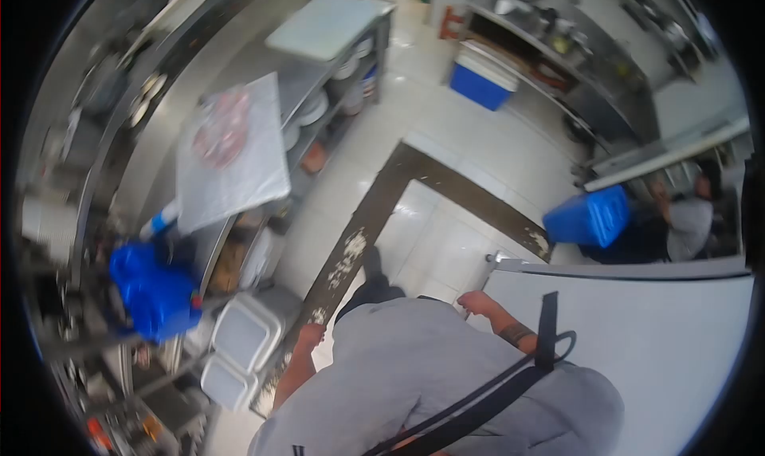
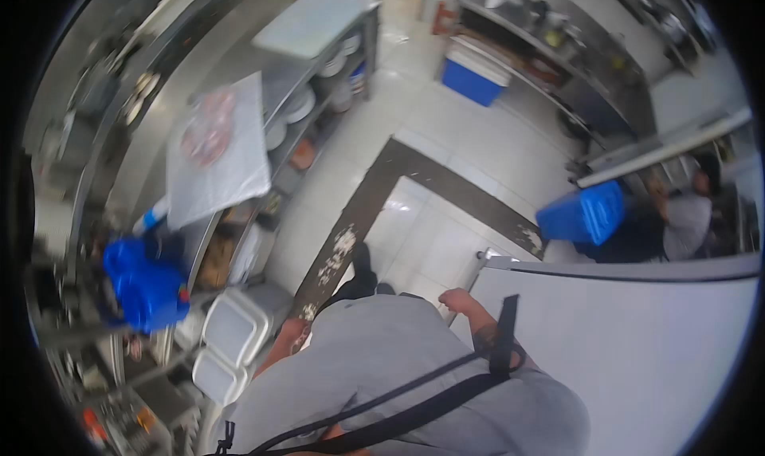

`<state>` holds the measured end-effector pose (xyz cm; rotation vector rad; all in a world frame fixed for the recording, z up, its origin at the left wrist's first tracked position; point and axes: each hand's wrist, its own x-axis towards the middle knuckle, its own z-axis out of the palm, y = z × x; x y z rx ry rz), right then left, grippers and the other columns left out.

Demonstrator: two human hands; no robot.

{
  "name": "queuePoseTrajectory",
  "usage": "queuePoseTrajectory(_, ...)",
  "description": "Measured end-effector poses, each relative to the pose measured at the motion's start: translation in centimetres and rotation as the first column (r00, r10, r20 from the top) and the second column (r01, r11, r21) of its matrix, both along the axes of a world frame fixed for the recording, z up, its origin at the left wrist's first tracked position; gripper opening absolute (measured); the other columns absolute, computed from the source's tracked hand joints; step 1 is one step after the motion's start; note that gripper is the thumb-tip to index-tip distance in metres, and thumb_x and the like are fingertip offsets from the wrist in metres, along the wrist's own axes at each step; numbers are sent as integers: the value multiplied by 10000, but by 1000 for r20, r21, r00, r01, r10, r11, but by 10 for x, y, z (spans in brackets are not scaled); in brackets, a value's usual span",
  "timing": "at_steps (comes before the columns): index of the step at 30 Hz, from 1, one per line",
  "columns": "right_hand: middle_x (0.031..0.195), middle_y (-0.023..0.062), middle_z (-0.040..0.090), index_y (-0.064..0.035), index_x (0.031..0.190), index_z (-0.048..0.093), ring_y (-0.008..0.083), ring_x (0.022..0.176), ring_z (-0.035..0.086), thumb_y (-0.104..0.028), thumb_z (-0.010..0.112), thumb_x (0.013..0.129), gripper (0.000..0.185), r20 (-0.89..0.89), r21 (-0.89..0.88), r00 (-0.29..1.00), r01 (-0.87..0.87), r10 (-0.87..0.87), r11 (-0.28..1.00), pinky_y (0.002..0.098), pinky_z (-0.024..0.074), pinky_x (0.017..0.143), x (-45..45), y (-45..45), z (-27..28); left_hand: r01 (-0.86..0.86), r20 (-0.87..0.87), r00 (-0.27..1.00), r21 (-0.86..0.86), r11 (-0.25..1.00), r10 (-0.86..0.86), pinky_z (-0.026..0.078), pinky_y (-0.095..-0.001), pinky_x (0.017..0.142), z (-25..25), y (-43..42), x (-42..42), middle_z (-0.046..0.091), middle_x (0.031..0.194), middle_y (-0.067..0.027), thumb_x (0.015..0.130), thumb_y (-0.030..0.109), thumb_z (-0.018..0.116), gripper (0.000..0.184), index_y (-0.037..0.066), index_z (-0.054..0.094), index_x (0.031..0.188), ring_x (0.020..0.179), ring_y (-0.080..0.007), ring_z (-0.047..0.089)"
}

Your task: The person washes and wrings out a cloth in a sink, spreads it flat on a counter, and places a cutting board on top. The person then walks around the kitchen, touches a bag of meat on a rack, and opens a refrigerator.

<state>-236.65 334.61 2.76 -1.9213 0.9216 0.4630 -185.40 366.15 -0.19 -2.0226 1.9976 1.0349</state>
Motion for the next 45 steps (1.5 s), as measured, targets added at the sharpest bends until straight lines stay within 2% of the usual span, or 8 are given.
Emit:
queuePoseTrajectory(2,829,26,647,-63,985,673,154,703,628,-134,582,861,169,-69,-164,971,-239,230,957,301,502,585,5,-29,27,-737,-67,315,612,289,947,547,-391,655,6,-54,10,694,817,-123,815,196,622,171,62,680,904,721,-257,690)
queuePoseTrajectory(5,861,10,655,-52,1025,679,144,744,629,-131,606,836,218,154,-465,987,41,35,884,287,504,620,9,-70,62,-538,-253,629,540,647,735,549,-349,595,-4,-131,48,696,875,-109,862,221,604,239,46,681,1008,709,-212,688)
queuePoseTrajectory(10,830,28,635,-64,1049,676,139,684,598,-152,586,894,200,52,174,104,978,-993,112,271,483,580,32,-97,136,-389,-355,710,522,759,608,547,-311,605,33,-298,76,694,900,-93,901,218,578,266,49,686,1076,771,-174,686)
queuePoseTrajectory(17,794,57,634,-81,1052,680,211,686,632,-226,537,924,241,-401,253,416,907,-816,338,372,521,653,-7,-3,39,-361,-359,754,473,804,550,508,-276,589,58,-479,56,684,908,-69,921,192,557,267,64,673,1124,749,-137,646)
queuePoseTrajectory(20,757,38,577,-97,1118,632,150,616,549,-194,531,926,238,11,-343,999,38,-37,939,334,436,496,-52,31,-50,-341,-409,747,442,830,525,521,-307,611,49,-518,50,687,945,-59,911,152,538,270,68,675,1128,732,-138,637)
queuePoseTrajectory(23,769,37,581,-108,1120,626,149,614,548,-196,531,923,235,96,373,463,804,-881,463,327,428,492,-39,13,-53,-130,-414,850,436,890,327,550,-345,658,43,-547,52,697,997,-74,903,146,535,285,51,671,1135,783,-162,673)
queuePoseTrajectory(25,766,33,572,-112,1103,624,143,600,539,-195,527,923,220,48,510,161,845,-986,163,320,416,479,-39,-24,-60,608,-172,783,4,794,-598,558,-338,710,45,-571,57,696,1041,-97,871,160,565,342,32,648,1177,816,-180,693)
queuePoseTrajectory(45,730,64,545,-113,949,561,205,613,552,-238,544,877,145,-90,393,-82,913,-993,-111,330,415,463,-29,-358,-32,214,-340,925,95,972,-170,457,-334,563,65,-821,79,642,837,-62,932,197,535,216,65,650,1057,681,-168,610)
